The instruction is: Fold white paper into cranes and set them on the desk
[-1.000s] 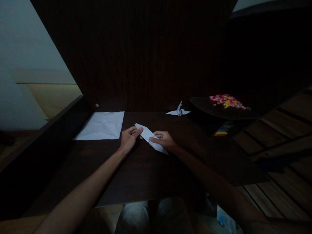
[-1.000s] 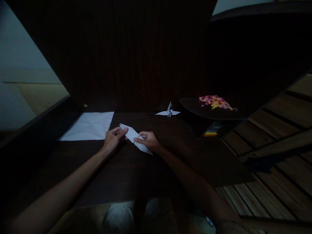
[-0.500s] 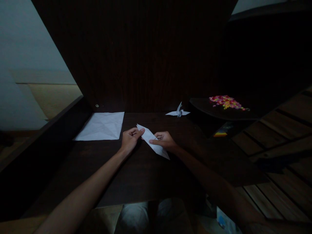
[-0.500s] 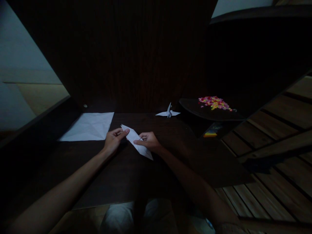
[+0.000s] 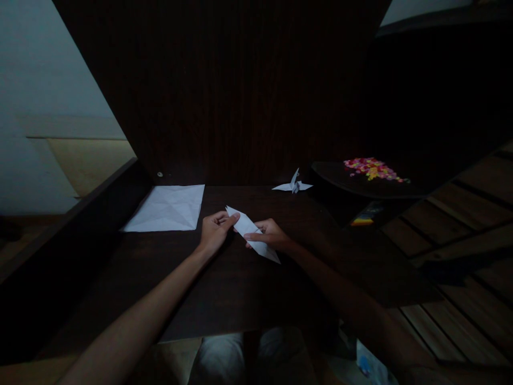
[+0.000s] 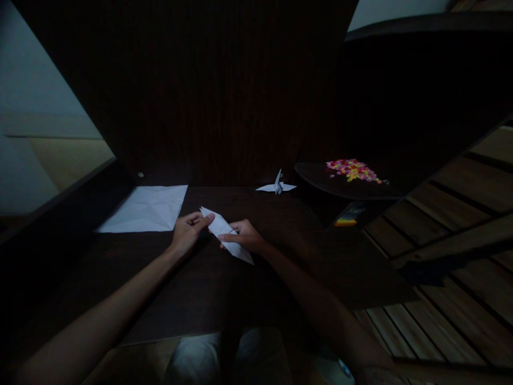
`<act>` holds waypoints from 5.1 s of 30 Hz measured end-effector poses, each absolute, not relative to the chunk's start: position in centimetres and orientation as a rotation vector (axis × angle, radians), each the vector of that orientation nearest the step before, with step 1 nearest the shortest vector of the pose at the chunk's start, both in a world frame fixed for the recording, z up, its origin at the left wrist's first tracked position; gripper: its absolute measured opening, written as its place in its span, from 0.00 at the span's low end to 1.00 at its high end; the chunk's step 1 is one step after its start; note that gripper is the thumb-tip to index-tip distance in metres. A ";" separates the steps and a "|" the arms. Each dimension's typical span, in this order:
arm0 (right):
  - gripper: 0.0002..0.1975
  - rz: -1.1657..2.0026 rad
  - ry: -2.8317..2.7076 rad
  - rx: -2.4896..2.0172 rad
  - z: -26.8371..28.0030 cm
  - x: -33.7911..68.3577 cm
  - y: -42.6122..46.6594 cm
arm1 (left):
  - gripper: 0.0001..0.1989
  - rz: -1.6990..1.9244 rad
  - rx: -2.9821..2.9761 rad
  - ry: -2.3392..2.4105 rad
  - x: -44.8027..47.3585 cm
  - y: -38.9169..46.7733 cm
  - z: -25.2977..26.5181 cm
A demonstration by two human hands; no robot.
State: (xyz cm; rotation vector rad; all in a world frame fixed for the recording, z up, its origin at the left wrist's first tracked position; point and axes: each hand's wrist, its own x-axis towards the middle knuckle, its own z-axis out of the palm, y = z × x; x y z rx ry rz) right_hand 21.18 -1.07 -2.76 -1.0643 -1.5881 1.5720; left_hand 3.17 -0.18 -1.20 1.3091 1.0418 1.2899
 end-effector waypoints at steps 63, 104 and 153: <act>0.17 1.293 -1.135 -0.958 -2.9 20.5 -0.4 | 0.25 1.270 1.079 1.088 2.9 0.1 -0.9; 0.14 1.232 -1.281 -0.827 -3.3 20.7 -0.8 | 0.15 1.384 1.449 0.953 2.9 -0.3 -1.2; 0.09 0.998 -1.498 -1.024 -2.1 20.9 -1.6 | 0.13 1.064 1.421 0.895 2.8 -0.5 -1.2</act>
